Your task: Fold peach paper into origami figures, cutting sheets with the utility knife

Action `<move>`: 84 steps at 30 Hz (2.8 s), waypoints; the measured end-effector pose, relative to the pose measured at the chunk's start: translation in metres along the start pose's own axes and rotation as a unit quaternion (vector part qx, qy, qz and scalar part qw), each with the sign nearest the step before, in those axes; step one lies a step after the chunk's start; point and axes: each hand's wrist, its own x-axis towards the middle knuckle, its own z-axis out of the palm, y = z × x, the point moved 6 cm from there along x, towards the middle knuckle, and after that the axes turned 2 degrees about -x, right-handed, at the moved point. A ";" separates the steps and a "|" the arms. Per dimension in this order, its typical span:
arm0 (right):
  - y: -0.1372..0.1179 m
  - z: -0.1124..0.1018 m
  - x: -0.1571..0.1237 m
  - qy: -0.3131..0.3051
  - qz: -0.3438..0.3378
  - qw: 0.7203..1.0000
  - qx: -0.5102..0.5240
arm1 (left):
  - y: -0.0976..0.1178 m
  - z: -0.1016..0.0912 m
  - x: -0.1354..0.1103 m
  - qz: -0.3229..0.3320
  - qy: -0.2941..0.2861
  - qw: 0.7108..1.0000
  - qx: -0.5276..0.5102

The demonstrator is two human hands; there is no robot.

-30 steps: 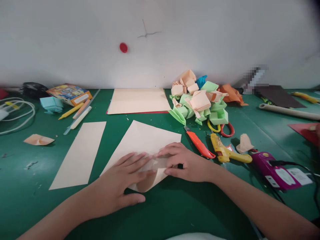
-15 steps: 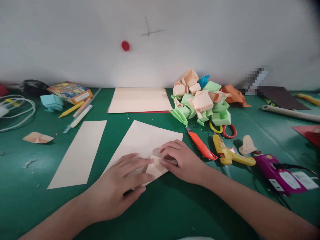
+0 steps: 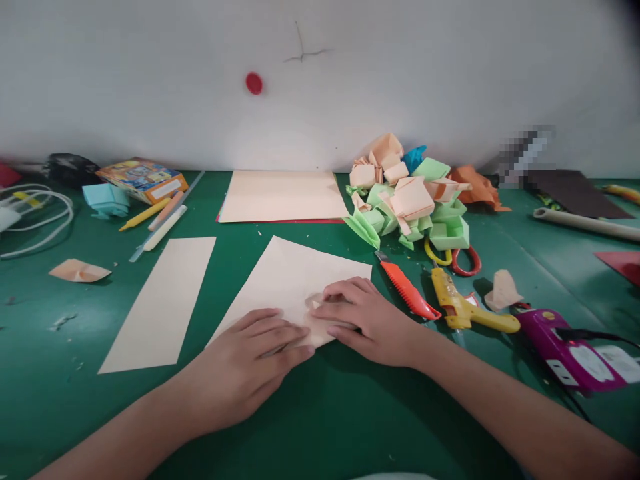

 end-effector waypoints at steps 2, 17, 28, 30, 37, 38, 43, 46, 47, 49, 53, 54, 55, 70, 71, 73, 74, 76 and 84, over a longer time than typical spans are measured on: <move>0.000 0.001 0.000 -0.006 0.001 1.000 -0.010 | 0.000 0.000 0.000 0.000 0.000 1.000 0.000; -0.002 0.002 0.002 -0.026 -0.010 0.999 -0.042 | -0.003 -0.002 0.004 -0.027 -0.036 0.999 -0.007; -0.002 0.003 0.001 -0.026 -0.007 0.999 -0.041 | -0.003 -0.004 0.003 0.012 -0.020 1.000 -0.005; -0.002 0.003 0.001 -0.029 -0.004 0.999 -0.042 | -0.004 -0.003 0.002 0.013 -0.016 1.000 -0.008; 0.000 0.005 0.000 -0.036 0.006 0.998 -0.041 | -0.002 -0.010 0.003 0.015 0.025 0.999 -0.035; 0.000 0.005 0.000 -0.036 0.007 0.998 -0.042 | -0.002 -0.011 0.004 0.013 0.029 0.999 -0.043; -0.001 0.005 0.001 -0.033 0.006 0.999 -0.043 | 0.000 -0.015 0.005 0.009 0.036 0.996 -0.085; -0.001 0.004 0.002 -0.035 0.013 0.999 -0.039 | -0.001 -0.017 0.006 0.016 0.043 0.992 -0.115; -0.001 0.004 0.002 -0.034 0.015 0.999 -0.038 | -0.002 -0.017 0.005 0.016 0.046 0.991 -0.128; 0.000 0.003 0.002 -0.034 0.019 0.999 -0.037 | -0.005 -0.017 0.004 0.009 0.047 0.986 -0.158; 0.000 0.003 0.002 -0.034 0.023 0.999 -0.035 | -0.009 -0.016 0.001 -0.002 0.032 0.978 -0.205; 0.000 0.003 0.002 -0.034 0.023 0.999 -0.034 | -0.009 -0.016 0.000 -0.001 0.028 0.978 -0.208; 0.000 0.003 0.002 -0.033 0.023 0.999 -0.033 | -0.009 -0.016 0.001 -0.001 0.025 0.978 -0.207; -0.001 0.003 0.002 -0.024 0.020 0.999 -0.031 | -0.007 -0.011 0.003 0.025 0.017 0.994 -0.104; -0.001 0.003 0.002 -0.024 0.020 0.999 -0.030 | -0.007 -0.012 0.003 0.026 0.012 0.994 -0.103; 0.000 0.004 0.001 -0.028 0.018 0.999 -0.029 | -0.006 -0.012 0.003 0.026 0.003 0.995 -0.096; 0.000 0.004 0.001 -0.029 0.017 0.999 -0.029 | -0.007 -0.013 0.003 0.024 -0.001 0.996 -0.090; 0.000 0.004 0.001 -0.028 0.014 0.999 -0.029 | -0.008 -0.013 0.003 0.017 -0.008 0.997 -0.078; -0.003 0.004 -0.002 -0.030 -0.018 0.999 -0.036 | -0.014 -0.011 -0.002 -0.009 -0.069 0.996 -0.063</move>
